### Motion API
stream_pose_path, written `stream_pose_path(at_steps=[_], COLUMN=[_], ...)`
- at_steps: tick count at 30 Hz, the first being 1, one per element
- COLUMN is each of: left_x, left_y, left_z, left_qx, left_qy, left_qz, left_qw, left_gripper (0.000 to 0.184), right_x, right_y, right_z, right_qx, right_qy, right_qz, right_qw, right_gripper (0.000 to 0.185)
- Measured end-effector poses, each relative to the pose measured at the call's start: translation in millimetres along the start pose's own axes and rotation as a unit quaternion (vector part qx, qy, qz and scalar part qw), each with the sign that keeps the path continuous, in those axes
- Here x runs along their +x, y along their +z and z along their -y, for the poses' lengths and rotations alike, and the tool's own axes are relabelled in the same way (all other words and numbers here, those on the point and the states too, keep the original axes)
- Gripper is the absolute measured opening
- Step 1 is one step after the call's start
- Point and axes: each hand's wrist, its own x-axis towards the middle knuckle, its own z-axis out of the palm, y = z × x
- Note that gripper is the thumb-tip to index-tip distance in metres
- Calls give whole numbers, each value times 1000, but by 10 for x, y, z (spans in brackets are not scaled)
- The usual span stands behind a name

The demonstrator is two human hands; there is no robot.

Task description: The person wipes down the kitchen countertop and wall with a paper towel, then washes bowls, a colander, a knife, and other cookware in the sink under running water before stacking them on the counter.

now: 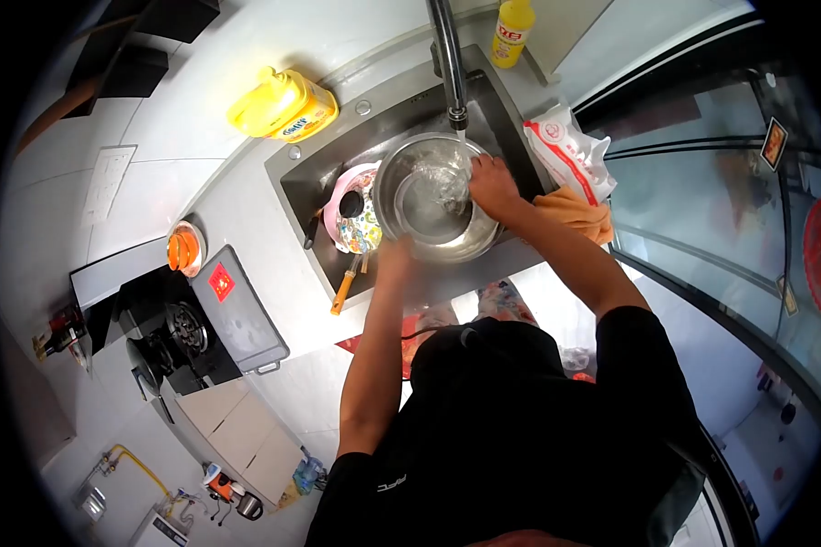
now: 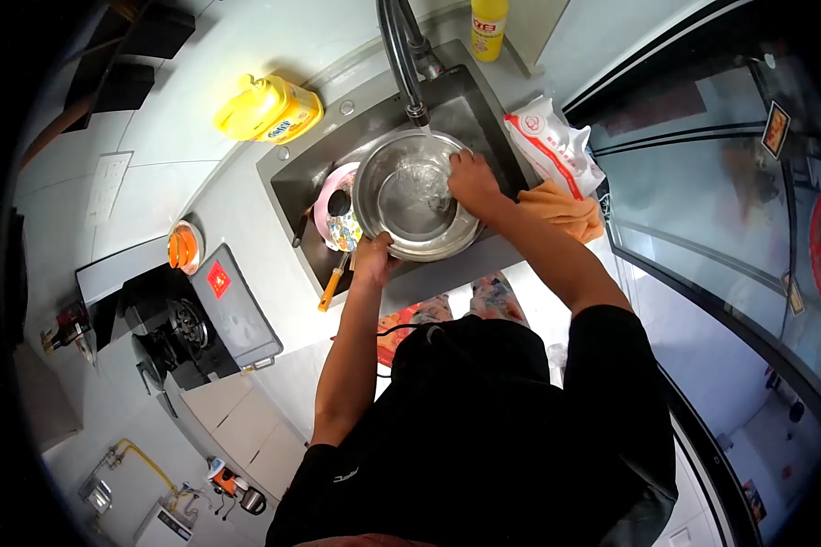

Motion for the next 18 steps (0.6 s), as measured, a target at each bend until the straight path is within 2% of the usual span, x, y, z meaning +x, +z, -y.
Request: stream_pose_path(at_steps=[2, 3, 4, 6, 7, 9, 10, 11, 12, 13, 15, 16, 17, 18], left_x=[41, -23, -40, 75, 70, 163, 201, 254, 330, 398, 443, 475, 447, 267], left_y=[-22, -14, 2, 27, 66, 105, 86, 60, -15, -43, -65, -61, -32, 95], left_z=[115, 57, 38, 67, 84, 168, 249, 356, 507, 607, 684, 713, 642, 342], left_qx=[-22, 4, 7, -19, -62, -59, -59, -59, -38, -30, -14, -9, -4, -78], left_qy=[-14, -24, -25, -94, -83, -87, -91, -95, -5, 40, 96, 103, 110, -12], left_qz=[20, 14, 13, 30, 55, 53, 52, 50, 98, 121, 150, 154, 158, 121], left_qw=[999, 1000, 1000, 995, 993, 993, 993, 992, 994, 991, 984, 983, 981, 990], left_gripper=[32, 17, 17, 10, 11, 11, 11, 11, 12, 13, 13, 13, 13, 12], right_x=[251, 419, 569, 799, 887, 972, 1017, 923, 843, 823, 743, 773, 838, 914], right_y=[120, 141, 152, 302, 344, 387, 446, 301, 94, -21, -89, -116, -71, -19], right_z=[20, 88, 170, 329, 424, 672, 813, 902, 956, 926, 923, 890, 829, 751], right_qx=[83, 313, 316, 293, 285, 437, 483, 545, 602, 599, 534, 533, 462, 388], right_qy=[135, 337, 337, 337, 338, 321, 305, 246, 184, 182, 48, 47, 64, 81], right_qz=[-6, 6, 6, -21, -30, -170, -171, -130, -87, -86, -39, -38, -44, -51], right_qw=[987, 888, 887, 895, 897, 823, 803, 791, 772, 775, 843, 844, 884, 917], right_gripper=[21, 19, 19, 17, 18, 19, 18, 18, 19, 19, 28, 28, 32, 36])
